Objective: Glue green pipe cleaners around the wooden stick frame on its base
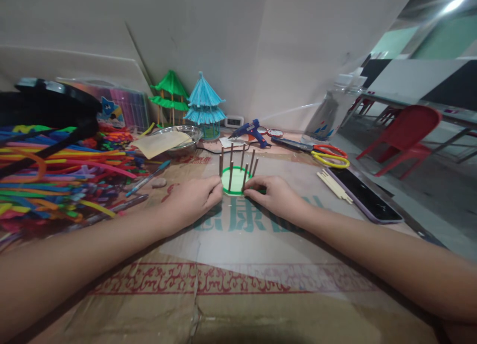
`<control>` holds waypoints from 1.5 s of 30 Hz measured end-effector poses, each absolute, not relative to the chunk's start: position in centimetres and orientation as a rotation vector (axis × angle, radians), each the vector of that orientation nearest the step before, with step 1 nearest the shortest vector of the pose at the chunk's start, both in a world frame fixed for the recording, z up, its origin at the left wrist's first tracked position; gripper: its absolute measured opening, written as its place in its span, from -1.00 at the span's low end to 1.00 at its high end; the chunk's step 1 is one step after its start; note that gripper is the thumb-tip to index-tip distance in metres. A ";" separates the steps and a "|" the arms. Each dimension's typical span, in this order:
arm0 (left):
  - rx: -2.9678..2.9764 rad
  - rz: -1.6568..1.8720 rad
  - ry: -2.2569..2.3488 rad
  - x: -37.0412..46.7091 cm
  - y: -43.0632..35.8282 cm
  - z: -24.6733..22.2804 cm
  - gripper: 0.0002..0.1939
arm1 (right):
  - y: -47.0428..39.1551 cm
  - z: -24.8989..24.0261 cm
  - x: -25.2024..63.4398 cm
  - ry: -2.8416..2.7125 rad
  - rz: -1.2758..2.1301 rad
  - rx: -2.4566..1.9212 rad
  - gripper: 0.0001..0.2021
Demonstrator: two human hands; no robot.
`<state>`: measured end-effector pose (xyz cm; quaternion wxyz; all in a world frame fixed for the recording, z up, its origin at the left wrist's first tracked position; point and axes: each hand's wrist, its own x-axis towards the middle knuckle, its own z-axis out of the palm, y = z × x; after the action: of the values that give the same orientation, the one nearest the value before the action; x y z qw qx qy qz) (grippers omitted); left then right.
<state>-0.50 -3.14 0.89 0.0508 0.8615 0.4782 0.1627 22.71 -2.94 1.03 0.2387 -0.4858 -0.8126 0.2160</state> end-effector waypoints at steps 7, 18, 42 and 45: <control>2.581 0.702 1.097 -0.5 -3.9 0.9 -0.72 | -2.8 0.8 22.9 -2.245 0.567 -1.294 -0.87; 2.716 0.614 1.230 -1.4 -3.5 1.9 -0.74 | -2.8 0.7 22.9 -2.232 0.579 -1.293 -0.87; 2.567 0.455 1.340 -0.4 -2.4 1.0 -0.72 | -2.4 0.3 23.7 -2.296 0.433 -1.179 -0.84; 2.577 0.448 1.353 -0.3 -2.4 1.2 -0.72 | -2.4 0.3 23.6 -2.319 0.414 -1.169 -0.84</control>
<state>-0.33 -2.43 1.21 0.0985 0.8709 0.4572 0.1514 23.58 -2.40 0.32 0.2529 -0.4302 -0.8532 0.1521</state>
